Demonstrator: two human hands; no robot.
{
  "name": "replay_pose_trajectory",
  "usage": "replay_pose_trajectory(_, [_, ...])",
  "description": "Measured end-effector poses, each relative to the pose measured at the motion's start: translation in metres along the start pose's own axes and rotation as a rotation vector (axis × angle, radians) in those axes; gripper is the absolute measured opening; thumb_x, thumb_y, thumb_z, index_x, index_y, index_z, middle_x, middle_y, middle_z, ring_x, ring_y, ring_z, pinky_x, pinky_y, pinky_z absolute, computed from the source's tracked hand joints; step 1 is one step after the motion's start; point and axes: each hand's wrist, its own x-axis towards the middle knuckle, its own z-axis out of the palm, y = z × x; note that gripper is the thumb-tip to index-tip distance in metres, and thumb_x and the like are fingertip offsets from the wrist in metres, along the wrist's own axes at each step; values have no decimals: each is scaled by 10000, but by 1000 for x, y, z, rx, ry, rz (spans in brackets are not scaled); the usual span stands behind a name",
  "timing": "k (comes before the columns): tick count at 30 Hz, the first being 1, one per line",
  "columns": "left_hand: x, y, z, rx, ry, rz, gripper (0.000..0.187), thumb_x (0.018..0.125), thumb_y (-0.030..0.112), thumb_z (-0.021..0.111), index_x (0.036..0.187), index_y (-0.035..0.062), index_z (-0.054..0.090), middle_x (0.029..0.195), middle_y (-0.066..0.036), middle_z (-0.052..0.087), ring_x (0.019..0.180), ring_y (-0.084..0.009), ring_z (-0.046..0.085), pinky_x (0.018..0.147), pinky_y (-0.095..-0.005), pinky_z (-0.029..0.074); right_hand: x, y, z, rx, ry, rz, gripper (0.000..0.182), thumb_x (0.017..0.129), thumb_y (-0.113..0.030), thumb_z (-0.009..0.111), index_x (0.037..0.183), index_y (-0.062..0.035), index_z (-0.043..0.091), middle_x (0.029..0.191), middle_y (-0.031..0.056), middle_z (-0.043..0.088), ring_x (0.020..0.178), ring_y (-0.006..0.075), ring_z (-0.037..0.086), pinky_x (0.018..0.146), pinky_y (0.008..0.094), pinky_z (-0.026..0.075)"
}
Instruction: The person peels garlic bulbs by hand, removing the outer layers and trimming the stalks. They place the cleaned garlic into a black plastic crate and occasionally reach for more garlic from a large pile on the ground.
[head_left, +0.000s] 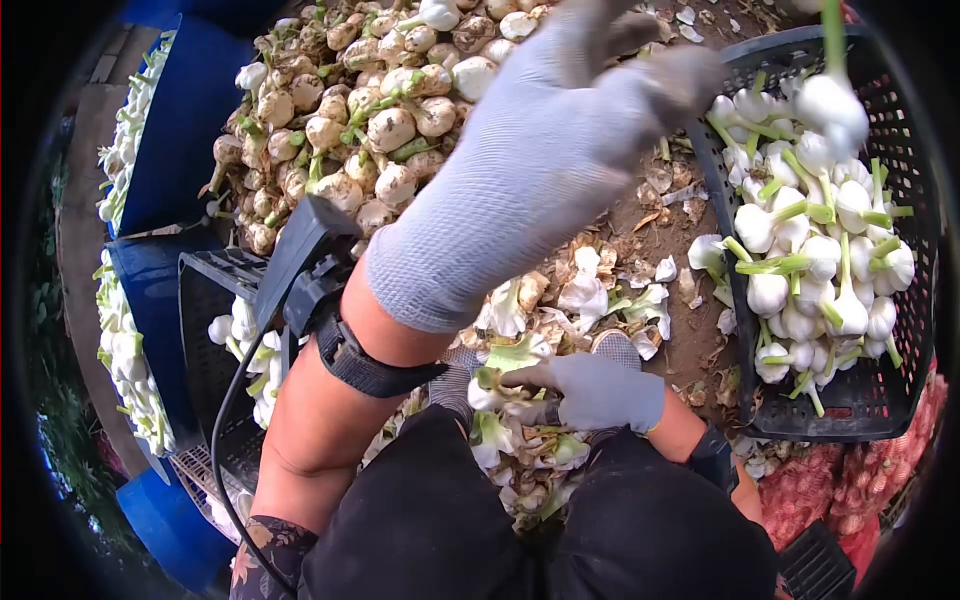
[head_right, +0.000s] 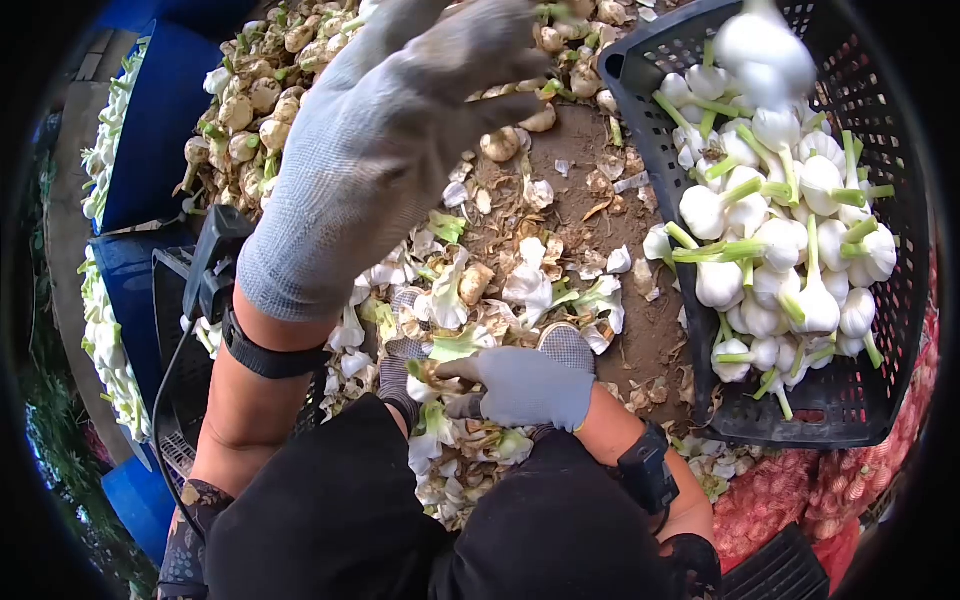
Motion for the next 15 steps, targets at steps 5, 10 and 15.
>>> replay_pose_trajectory(5, [-87,-95,-18,379,117,-512,290,954,176,592,1180,-2,617,1018,-49,653,931,-109,589,864,-258,486,42,-1,-43,-578,457,179,210,691,-110,650,878,-27,696,818,175,661,763,352,655,678,446,526])
replay_pose_trajectory(10, [-181,-138,-15,603,4,-531,328,842,53,668,1166,23,630,1058,-153,644,982,-237,630,877,-337,491,86,62,5,-656,292,163,296,747,-84,630,1022,-164,702,1044,114,647,948,310,615,812,399,516])
replay_pose_trajectory(15, [-182,-141,-32,721,2,-481,158,825,30,667,981,13,681,934,-129,655,829,-253,634,744,-331,507,29,22,-43,-117,498,484,594,735,-80,675,1303,-230,582,1076,170,622,1054,376,593,871,462,499])
